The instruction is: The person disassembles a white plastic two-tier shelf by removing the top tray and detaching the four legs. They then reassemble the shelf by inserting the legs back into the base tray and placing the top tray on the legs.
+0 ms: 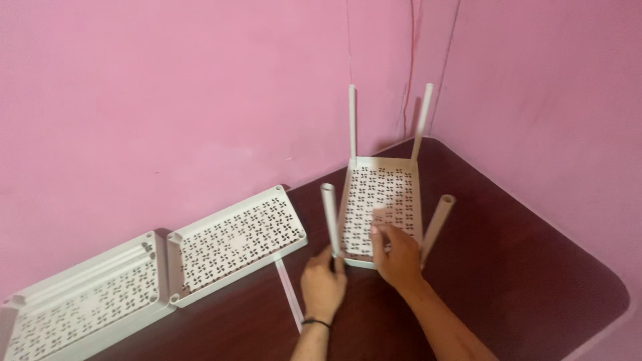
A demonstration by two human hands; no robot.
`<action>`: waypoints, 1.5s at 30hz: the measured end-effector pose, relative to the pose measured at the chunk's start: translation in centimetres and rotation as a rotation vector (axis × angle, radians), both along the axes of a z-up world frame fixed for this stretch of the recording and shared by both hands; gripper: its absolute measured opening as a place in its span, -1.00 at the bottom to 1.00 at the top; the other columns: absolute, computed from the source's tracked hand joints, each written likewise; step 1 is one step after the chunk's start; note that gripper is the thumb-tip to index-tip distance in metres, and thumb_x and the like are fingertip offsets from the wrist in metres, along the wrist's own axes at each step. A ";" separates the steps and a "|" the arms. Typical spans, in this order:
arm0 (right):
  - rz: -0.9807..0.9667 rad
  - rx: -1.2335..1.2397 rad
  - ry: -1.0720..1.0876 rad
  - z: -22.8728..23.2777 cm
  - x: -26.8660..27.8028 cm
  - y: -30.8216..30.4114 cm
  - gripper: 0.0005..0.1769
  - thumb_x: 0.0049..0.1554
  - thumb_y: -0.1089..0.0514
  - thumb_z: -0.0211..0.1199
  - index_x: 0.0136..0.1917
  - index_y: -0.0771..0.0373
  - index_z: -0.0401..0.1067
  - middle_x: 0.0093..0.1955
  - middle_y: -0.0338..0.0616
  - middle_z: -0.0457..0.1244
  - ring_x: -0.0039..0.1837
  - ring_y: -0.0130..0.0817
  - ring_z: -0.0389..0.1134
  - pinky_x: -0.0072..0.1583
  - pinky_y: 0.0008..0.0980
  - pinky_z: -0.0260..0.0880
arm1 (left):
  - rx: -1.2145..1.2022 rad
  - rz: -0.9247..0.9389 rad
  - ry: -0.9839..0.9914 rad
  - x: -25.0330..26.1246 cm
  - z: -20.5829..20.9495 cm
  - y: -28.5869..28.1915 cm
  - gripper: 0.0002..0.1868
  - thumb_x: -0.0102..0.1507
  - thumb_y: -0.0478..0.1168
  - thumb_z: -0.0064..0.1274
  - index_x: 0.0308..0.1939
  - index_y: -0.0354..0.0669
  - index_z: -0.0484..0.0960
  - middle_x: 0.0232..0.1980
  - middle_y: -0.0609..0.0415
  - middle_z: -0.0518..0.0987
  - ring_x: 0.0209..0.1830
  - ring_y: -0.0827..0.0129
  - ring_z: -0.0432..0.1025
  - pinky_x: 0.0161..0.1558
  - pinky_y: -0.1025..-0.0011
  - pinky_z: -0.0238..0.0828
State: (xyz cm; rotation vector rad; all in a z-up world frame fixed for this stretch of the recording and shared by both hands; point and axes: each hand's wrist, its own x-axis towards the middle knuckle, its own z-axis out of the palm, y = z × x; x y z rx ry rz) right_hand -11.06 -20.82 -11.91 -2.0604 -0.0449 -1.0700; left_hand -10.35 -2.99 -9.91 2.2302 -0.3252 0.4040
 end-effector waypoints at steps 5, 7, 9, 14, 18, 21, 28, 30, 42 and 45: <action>0.169 -0.294 -0.345 2.4 -3.7 2.5 -0.74 0.18 0.26 0.18 -0.36 0.13 0.40 -0.49 -0.29 0.29 -0.45 -0.58 0.31 -0.38 -0.51 0.35 | -0.088 0.171 -0.066 1.8 -2.3 0.7 -0.72 0.19 -0.20 0.20 -0.03 -0.16 0.67 -0.21 -0.20 0.68 -0.22 -0.04 0.58 -0.18 0.07 0.54; 0.163 -0.360 -0.512 3.1 -5.7 3.1 -0.83 0.16 0.20 0.18 -0.28 0.14 0.39 -0.42 -0.29 0.27 -0.36 -0.57 0.31 -0.29 -0.48 0.42 | -0.061 0.229 -0.126 2.1 -3.5 1.3 -0.79 0.23 -0.19 0.18 -0.12 -0.19 0.61 -0.20 -0.18 0.64 -0.18 -0.01 0.56 -0.16 0.08 0.53; -0.080 -0.314 -0.652 4.2 -5.8 1.8 -0.81 0.21 0.15 0.14 -0.26 0.13 0.35 -0.34 -0.20 0.27 -0.30 -0.45 0.30 -0.24 -0.40 0.35 | -0.032 0.240 -0.303 2.1 -4.5 1.5 -0.80 0.26 -0.20 0.17 -0.24 -0.25 0.51 -0.16 -0.19 0.57 -0.10 0.03 0.52 -0.11 0.12 0.51; -0.111 0.163 -0.590 5.2 -3.3 -2.6 -0.35 0.16 -0.34 0.26 -0.03 0.34 0.30 -0.17 -0.16 0.20 -0.27 -0.54 0.13 -0.24 -0.44 0.14 | 0.122 -0.241 -0.186 1.3 -4.1 0.0 -0.77 0.33 -0.08 0.11 -0.06 -0.13 0.65 0.03 -0.05 0.58 0.10 0.15 0.46 0.13 0.18 0.43; -0.094 0.003 -0.255 2.8 -3.2 -1.5 -0.74 0.17 0.07 0.41 -0.09 0.30 0.46 -0.24 -0.22 0.30 -0.26 -0.54 0.31 -0.23 -0.45 0.31 | 0.327 -0.394 -0.462 -0.6 -1.6 -0.8 -0.60 0.30 -0.05 0.10 0.17 -0.11 0.64 0.22 -0.06 0.56 0.29 0.00 0.39 0.40 0.00 0.12; -0.053 0.124 -0.184 2.5 -2.5 -1.3 -0.82 0.12 0.16 0.46 -0.13 0.29 0.51 -0.32 -0.25 0.30 -0.34 -0.59 0.28 -0.30 -0.53 0.25 | 0.256 -0.421 -0.389 -0.9 0.7 -1.1 -0.57 0.30 -0.04 0.09 0.19 -0.15 0.65 0.18 -0.08 0.60 0.27 0.01 0.41 0.44 0.00 0.01; 0.039 0.200 -0.258 1.8 -2.5 -0.4 -0.72 0.20 0.07 0.37 0.04 0.33 0.55 -0.27 -0.30 0.29 -0.27 -0.58 0.28 -0.23 -0.55 0.27 | 0.142 -0.244 -0.226 -1.2 0.9 -2.0 -0.64 0.28 -0.03 0.15 -0.05 -0.25 0.75 -0.09 -0.09 0.70 0.08 0.07 0.48 0.35 0.09 0.16; 0.163 0.351 -0.228 1.3 -2.3 0.4 -0.67 0.26 -0.01 0.28 0.05 0.33 0.53 -0.25 -0.34 0.30 -0.26 -0.58 0.30 -0.21 -0.54 0.32 | 0.164 -0.212 -0.165 -1.1 0.9 -1.9 -0.62 0.27 0.01 0.15 -0.09 -0.25 0.75 -0.08 -0.07 0.71 0.05 0.10 0.50 0.35 0.12 0.19; 0.825 0.688 0.029 -3.0 -2.1 1.4 -0.36 0.38 -0.35 -0.14 -0.29 0.18 0.12 -0.42 -0.35 -0.04 -0.38 -0.53 -0.10 -0.31 -0.45 -0.02 | 0.383 -0.207 -0.042 -0.8 0.2 -0.9 -0.47 0.12 0.00 0.12 0.10 -0.17 0.71 0.33 -0.06 0.51 0.38 -0.08 0.20 0.41 0.04 -0.12; 1.054 0.803 0.085 -2.2 -2.2 0.5 -0.34 0.39 -0.37 -0.20 -0.29 0.17 0.15 -0.41 -0.35 -0.02 -0.36 -0.55 -0.09 -0.26 -0.48 -0.02 | 0.377 -0.210 -0.081 -0.7 -0.1 -0.9 -0.48 0.13 0.01 0.12 0.09 -0.16 0.71 0.32 -0.06 0.51 0.38 -0.08 0.21 0.39 0.03 -0.13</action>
